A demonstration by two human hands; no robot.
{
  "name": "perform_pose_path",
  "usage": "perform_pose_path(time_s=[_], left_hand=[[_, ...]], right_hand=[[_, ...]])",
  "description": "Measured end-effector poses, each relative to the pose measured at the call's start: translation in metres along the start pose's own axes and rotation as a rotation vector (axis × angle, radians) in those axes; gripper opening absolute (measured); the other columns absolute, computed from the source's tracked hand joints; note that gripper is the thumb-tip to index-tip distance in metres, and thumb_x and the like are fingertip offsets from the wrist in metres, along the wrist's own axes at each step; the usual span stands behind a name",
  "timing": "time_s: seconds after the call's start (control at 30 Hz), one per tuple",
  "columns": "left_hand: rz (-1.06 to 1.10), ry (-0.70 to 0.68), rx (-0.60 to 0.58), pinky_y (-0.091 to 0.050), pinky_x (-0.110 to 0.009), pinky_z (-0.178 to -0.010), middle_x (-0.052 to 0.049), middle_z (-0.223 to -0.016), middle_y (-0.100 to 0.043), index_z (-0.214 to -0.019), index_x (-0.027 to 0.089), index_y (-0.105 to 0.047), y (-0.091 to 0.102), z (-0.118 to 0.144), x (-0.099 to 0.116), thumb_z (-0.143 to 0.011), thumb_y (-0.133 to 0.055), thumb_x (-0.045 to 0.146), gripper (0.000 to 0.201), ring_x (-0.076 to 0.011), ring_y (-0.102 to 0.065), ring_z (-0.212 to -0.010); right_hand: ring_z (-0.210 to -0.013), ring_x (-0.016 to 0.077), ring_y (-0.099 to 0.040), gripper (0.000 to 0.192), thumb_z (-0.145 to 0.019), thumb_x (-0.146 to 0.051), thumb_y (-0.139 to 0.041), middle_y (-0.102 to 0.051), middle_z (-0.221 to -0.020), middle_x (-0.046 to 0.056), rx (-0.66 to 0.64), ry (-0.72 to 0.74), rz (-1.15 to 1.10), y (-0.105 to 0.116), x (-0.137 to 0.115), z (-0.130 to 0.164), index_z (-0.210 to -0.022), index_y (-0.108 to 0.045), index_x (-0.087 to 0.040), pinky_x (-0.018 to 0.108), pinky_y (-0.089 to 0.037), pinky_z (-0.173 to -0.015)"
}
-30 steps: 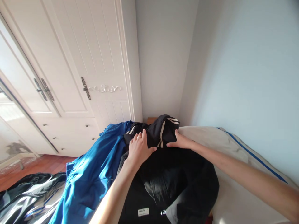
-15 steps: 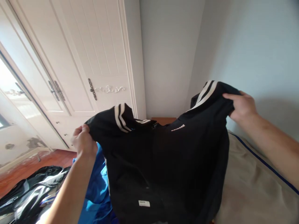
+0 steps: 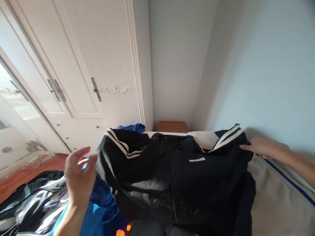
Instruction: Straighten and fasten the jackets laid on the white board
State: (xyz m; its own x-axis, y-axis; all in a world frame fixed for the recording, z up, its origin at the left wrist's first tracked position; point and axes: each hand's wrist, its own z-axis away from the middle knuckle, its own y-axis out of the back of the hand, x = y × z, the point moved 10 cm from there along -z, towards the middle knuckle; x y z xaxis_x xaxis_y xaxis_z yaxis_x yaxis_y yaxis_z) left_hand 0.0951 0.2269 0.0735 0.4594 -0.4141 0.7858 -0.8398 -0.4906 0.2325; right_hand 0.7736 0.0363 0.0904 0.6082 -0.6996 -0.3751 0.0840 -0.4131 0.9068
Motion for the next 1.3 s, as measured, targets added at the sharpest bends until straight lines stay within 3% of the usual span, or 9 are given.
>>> perform_pose_path(time_s=[0.07, 0.2, 0.37, 0.53, 0.67, 0.83, 0.97, 1.1, 1.3], left_hand=[[0.015, -0.036, -0.157, -0.055, -0.037, -0.079, -0.004, -0.112, -0.069, -0.108, 0.026, -0.067, -0.03, 0.005, 0.033, -0.084, -0.066, 0.049, 0.033, -0.0242, -0.067, -0.093], [-0.038, -0.297, -0.575, -0.057, -0.036, -0.088, -0.007, -0.117, -0.067, -0.112, 0.022, -0.067, -0.131, 0.026, 0.096, -0.091, -0.055, 0.042, 0.031, -0.023, -0.067, -0.105], [-0.272, -0.45, -0.873, -0.046, -0.04, -0.113, -0.014, -0.133, -0.065, -0.127, 0.016, -0.062, -0.255, 0.064, 0.102, -0.09, -0.057, 0.022, 0.038, -0.0268, -0.059, -0.128], [-0.381, -0.504, -0.956, -0.037, -0.05, -0.12, -0.017, -0.155, -0.048, -0.136, 0.013, -0.056, -0.321, 0.081, 0.083, -0.09, -0.053, 0.008, 0.047, -0.0307, -0.038, -0.149], [-0.455, -0.521, -0.991, -0.042, -0.051, -0.115, -0.015, -0.148, -0.056, -0.134, 0.013, -0.057, -0.351, 0.078, 0.063, -0.096, -0.058, 0.017, 0.039, -0.0285, -0.049, -0.14], [-0.493, -0.542, -0.981, -0.048, -0.049, -0.105, -0.014, -0.131, -0.064, -0.132, 0.015, -0.061, -0.376, 0.072, 0.043, -0.096, -0.059, 0.025, 0.037, -0.0276, -0.06, -0.122], [-0.433, -0.591, -0.952, -0.046, -0.047, -0.102, -0.013, -0.121, -0.069, -0.12, 0.021, -0.072, -0.378, 0.081, 0.035, -0.091, -0.057, 0.022, 0.032, -0.031, -0.059, -0.12], [-0.337, -0.596, -0.853, -0.045, -0.049, -0.099, -0.014, -0.119, -0.07, -0.12, 0.019, -0.072, -0.365, 0.086, 0.029, -0.097, -0.05, 0.029, 0.034, -0.0329, -0.058, -0.115], [-0.189, -0.588, -0.779, -0.041, -0.05, -0.103, -0.014, -0.133, -0.066, -0.114, 0.02, -0.071, -0.358, 0.083, 0.031, -0.099, -0.053, 0.043, 0.033, -0.0333, -0.054, -0.126]], right_hand=[[-0.062, 0.0231, -0.058, 0.04, -0.08, -0.027, -0.08, -0.065, -0.073, 0.019, -0.134, 0.034, 0.259, -0.005, -0.021, 0.011, -0.05, -0.057, -0.015, 0.04, -0.036, -0.064], [-0.081, 0.0247, -0.063, 0.025, -0.095, -0.028, -0.056, -0.069, -0.085, 0.013, -0.119, 0.29, 0.29, -0.011, -0.107, 0.045, -0.075, -0.067, -0.018, 0.035, -0.035, -0.07], [-0.096, 0.0217, -0.068, 0.028, -0.1, -0.044, -0.052, -0.073, -0.106, 0.006, -0.243, 0.554, 0.11, -0.081, -0.214, 0.09, -0.111, -0.069, -0.025, 0.028, -0.042, -0.075], [-0.09, 0.0236, -0.072, 0.052, -0.097, -0.061, -0.052, -0.072, -0.115, 0.012, -0.428, 0.51, 0.002, -0.177, -0.258, 0.086, -0.126, -0.058, -0.018, 0.029, -0.049, -0.073], [-0.097, 0.0301, -0.072, 0.057, -0.099, -0.062, -0.048, -0.066, -0.126, 0.02, -0.475, 0.378, -0.035, -0.224, -0.261, 0.065, -0.128, -0.055, -0.014, 0.036, -0.053, -0.08], [-0.119, 0.0419, -0.062, 0.048, -0.089, -0.047, -0.066, -0.065, -0.125, 0.025, -0.46, 0.317, -0.142, -0.251, -0.261, 0.048, -0.121, -0.058, -0.011, 0.049, -0.048, -0.096], [-0.095, 0.0276, -0.069, 0.031, -0.082, -0.023, -0.07, -0.07, -0.105, 0.015, -0.521, 0.309, -0.383, -0.266, -0.256, 0.04, -0.11, -0.059, -0.014, 0.036, -0.052, -0.081], [-0.062, 0.0138, -0.059, 0.032, -0.08, -0.026, -0.069, -0.062, -0.078, 0.001, -0.645, 0.287, -0.716, -0.274, -0.246, 0.039, -0.108, -0.057, -0.017, 0.026, -0.048, -0.062], [-0.064, 0.0106, -0.051, 0.048, -0.072, -0.044, -0.07, -0.056, -0.076, -0.001, -0.674, 0.259, -1.104, -0.27, -0.233, 0.041, -0.111, -0.06, -0.017, 0.024, -0.045, -0.063]])
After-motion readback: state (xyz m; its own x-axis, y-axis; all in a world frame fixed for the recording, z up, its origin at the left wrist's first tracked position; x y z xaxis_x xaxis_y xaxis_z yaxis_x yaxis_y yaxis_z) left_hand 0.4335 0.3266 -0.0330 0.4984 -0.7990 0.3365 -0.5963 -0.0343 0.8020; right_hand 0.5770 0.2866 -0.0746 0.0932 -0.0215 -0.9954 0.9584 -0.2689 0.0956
